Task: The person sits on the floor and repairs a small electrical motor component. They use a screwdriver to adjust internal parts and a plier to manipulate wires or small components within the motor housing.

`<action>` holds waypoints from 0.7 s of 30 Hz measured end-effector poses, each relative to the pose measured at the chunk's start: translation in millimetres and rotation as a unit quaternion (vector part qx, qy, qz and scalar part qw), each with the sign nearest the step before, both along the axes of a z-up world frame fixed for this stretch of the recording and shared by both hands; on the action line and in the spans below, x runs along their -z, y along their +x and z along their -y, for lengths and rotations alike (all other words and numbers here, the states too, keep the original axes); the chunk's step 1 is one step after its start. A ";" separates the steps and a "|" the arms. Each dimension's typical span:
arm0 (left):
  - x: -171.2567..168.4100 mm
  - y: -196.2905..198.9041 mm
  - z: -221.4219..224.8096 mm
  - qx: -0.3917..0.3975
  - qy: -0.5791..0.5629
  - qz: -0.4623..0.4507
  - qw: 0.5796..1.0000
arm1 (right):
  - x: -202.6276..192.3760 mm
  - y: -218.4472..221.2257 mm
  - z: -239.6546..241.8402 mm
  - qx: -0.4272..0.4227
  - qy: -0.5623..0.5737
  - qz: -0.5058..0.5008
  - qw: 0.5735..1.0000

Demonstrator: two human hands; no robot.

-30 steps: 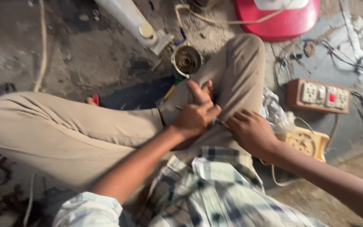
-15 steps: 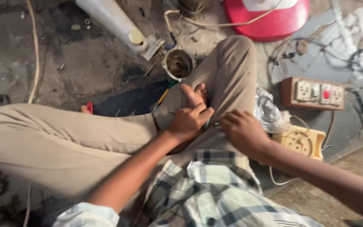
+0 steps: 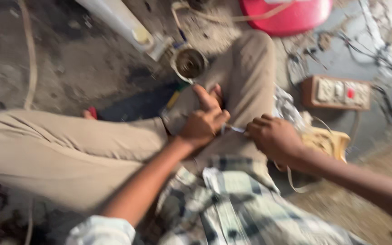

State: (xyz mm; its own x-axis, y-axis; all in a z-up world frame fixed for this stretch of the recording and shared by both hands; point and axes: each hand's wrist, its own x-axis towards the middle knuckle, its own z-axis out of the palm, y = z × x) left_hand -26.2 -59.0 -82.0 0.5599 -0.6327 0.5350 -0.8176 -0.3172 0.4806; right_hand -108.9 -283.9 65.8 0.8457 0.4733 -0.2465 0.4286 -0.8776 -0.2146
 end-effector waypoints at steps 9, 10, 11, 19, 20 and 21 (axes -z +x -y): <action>-16.8 -6.4 -9.9 0.004 -0.028 -0.090 0.995 | -50.7 22.1 37.8 0.003 -0.061 -0.137 0.989; -20.8 -8.9 -8.9 -0.002 -0.028 -0.104 0.994 | -56.9 27.3 47.1 0.018 -0.068 -0.145 0.987; -26.1 -11.2 -6.8 -0.008 -0.027 -0.118 0.993 | -65.6 38.1 62.2 0.037 -0.072 -0.157 0.984; -100.5 -18.5 -5.0 -0.122 0.041 -0.315 0.940 | -30.7 84.1 107.9 0.030 -0.164 -0.148 0.975; -108.1 -20.4 -3.5 -0.129 -0.043 -0.305 0.942 | -16.7 82.1 99.5 0.051 -0.170 -0.127 0.976; -115.2 -20.3 -2.7 -0.135 -0.128 -0.293 0.938 | -5.0 83.5 88.3 0.073 -0.176 -0.105 0.976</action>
